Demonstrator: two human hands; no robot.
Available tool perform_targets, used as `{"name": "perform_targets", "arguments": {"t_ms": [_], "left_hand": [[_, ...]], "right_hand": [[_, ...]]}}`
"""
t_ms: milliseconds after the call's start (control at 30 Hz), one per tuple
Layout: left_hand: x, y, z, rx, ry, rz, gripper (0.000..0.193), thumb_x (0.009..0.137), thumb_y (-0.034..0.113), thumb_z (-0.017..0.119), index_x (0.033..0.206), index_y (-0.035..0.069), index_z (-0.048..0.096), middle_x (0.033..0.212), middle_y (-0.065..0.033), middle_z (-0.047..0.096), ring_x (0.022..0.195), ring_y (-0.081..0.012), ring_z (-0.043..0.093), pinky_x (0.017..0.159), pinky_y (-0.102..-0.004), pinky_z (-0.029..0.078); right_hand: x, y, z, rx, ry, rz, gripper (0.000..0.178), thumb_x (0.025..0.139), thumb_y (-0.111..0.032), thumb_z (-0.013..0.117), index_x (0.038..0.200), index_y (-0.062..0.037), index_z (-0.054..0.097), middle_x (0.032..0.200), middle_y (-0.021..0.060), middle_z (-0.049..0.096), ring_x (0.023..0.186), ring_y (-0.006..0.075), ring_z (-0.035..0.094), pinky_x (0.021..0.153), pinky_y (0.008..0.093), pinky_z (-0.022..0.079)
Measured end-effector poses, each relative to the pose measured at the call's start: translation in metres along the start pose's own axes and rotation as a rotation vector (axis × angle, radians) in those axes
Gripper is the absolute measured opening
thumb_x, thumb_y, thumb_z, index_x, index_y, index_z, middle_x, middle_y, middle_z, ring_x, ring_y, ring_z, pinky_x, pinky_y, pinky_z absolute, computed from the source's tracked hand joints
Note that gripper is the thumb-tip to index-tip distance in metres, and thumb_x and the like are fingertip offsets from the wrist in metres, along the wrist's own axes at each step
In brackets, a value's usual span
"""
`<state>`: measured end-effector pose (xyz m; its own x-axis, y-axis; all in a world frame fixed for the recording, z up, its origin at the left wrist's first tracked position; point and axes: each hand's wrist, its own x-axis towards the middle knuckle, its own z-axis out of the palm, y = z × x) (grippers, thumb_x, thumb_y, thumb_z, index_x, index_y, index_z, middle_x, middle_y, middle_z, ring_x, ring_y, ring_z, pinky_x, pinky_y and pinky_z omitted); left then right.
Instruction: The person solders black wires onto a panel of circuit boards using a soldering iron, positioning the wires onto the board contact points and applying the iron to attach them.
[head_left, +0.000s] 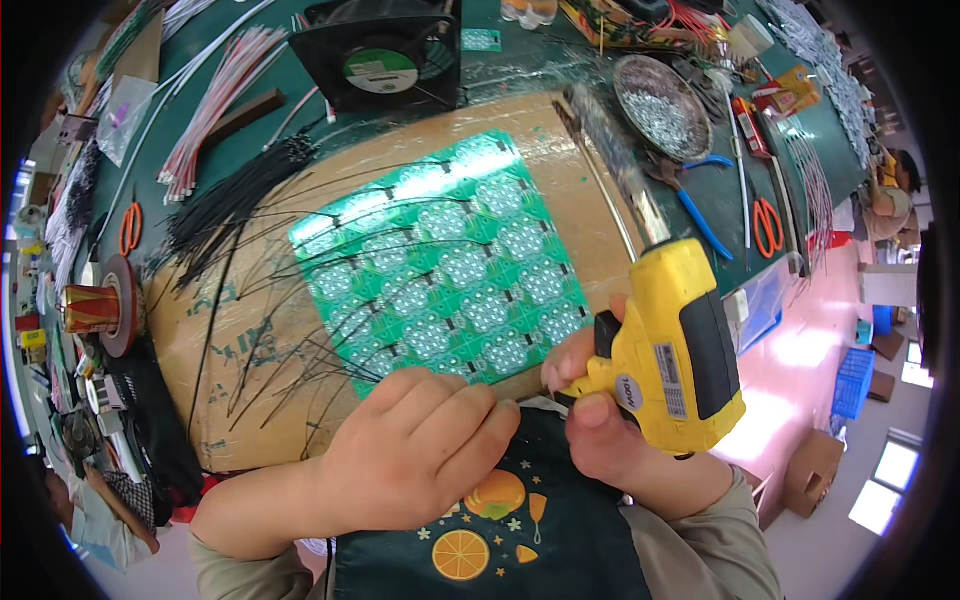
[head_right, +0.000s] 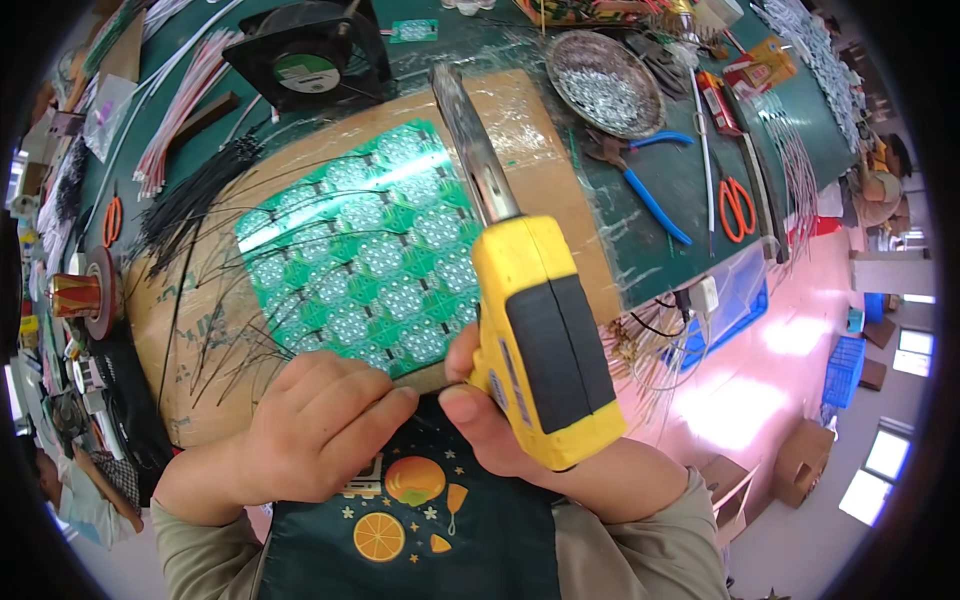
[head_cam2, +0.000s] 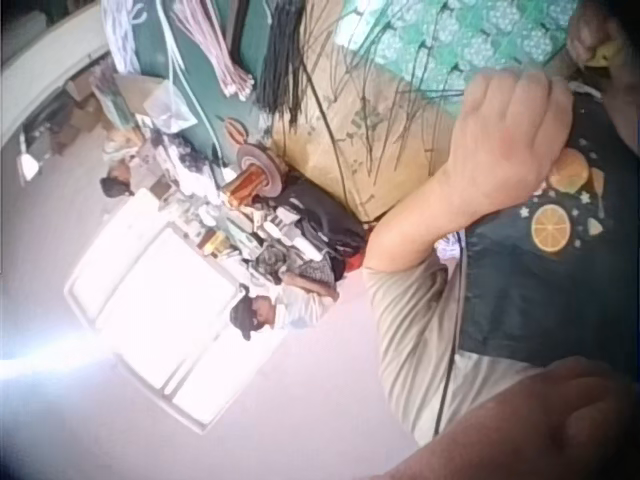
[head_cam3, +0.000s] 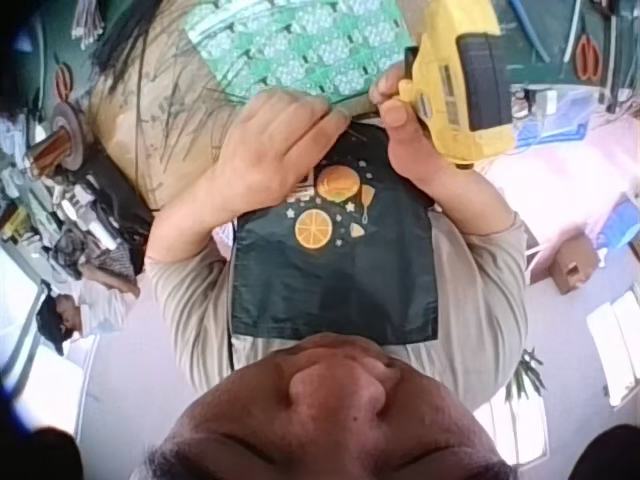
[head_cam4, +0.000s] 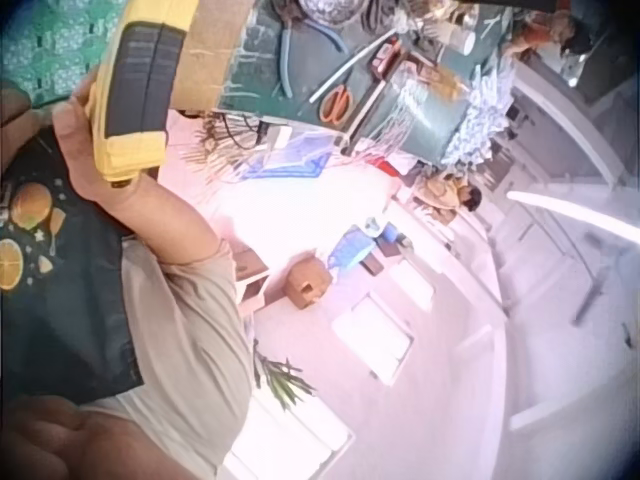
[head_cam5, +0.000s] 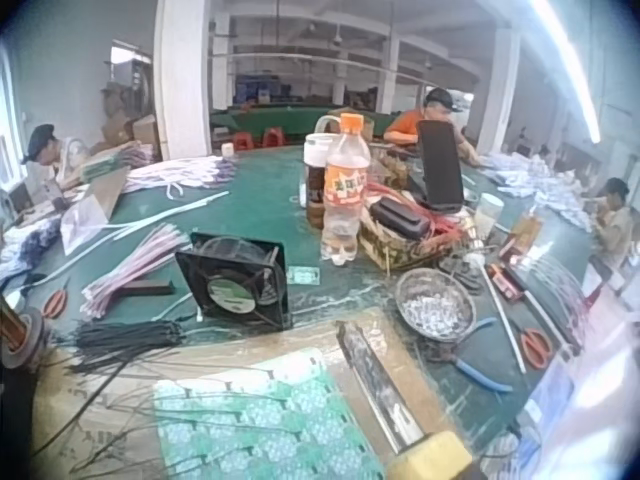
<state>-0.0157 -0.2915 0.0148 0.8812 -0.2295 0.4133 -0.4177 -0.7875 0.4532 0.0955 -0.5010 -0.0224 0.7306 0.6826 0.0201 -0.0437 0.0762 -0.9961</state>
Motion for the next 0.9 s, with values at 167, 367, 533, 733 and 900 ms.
{"name": "perform_targets", "arguments": {"t_ms": [167,367,533,733,900], "left_hand": [[0.002,0.01,0.009,0.047,-0.032,0.035,0.039,0.076,0.017,0.074,0.109,-0.002,0.074,0.103,-0.0129,0.069,0.085,-0.0252,0.068,0.07,-0.0362,0.054],[-0.001,0.015,0.018,0.018,-0.037,0.087,0.03,0.085,0.023,0.077,0.107,0.003,0.075,0.106,-0.0122,0.069,0.088,-0.0242,0.069,0.071,-0.0349,0.055],[0.001,0.01,-0.006,0.094,-0.072,0.073,0.029,0.084,0.021,0.079,0.107,0.003,0.076,0.106,-0.0108,0.068,0.087,-0.0244,0.067,0.07,-0.0352,0.055],[0.005,-0.027,-0.058,0.449,0.081,-0.016,0.037,0.077,0.002,0.077,0.114,-0.002,0.074,0.104,-0.0105,0.065,0.082,-0.0267,0.066,0.067,-0.0401,0.052],[-0.005,-0.036,-0.031,0.393,0.016,-0.032,0.038,0.077,0.007,0.075,0.114,-0.001,0.073,0.101,-0.0101,0.066,0.085,-0.0258,0.067,0.071,-0.0395,0.053]], "right_hand": [[0.008,-0.004,0.003,-0.14,-0.057,-0.132,0.076,0.105,-0.037,0.071,0.161,-0.0046,0.03,0.107,0.0069,0.065,0.093,0.0171,0.065,0.084,0.0326,0.054],[0.009,0.001,0.002,-0.14,-0.097,-0.16,0.077,0.105,-0.036,0.071,0.161,-0.0045,0.029,0.109,0.0081,0.065,0.095,0.0178,0.064,0.084,0.0336,0.054],[-0.006,0.006,-0.008,-0.177,-0.149,-0.062,0.075,0.106,-0.031,0.071,0.162,-0.0065,0.028,0.107,0.0076,0.063,0.095,0.0192,0.063,0.083,0.0353,0.054],[-0.035,0.016,-0.03,-0.07,-0.186,-0.035,0.057,0.101,-0.028,0.076,0.14,-0.0028,0.044,0.106,0.008,0.064,0.095,0.0201,0.065,0.082,0.0355,0.054],[-0.05,0.024,-0.028,0.151,-0.183,0.004,0.038,0.097,-0.028,0.081,0.115,0.001,0.066,0.1,0.012,0.07,0.088,0.0274,0.072,0.075,0.0355,0.057]]}}
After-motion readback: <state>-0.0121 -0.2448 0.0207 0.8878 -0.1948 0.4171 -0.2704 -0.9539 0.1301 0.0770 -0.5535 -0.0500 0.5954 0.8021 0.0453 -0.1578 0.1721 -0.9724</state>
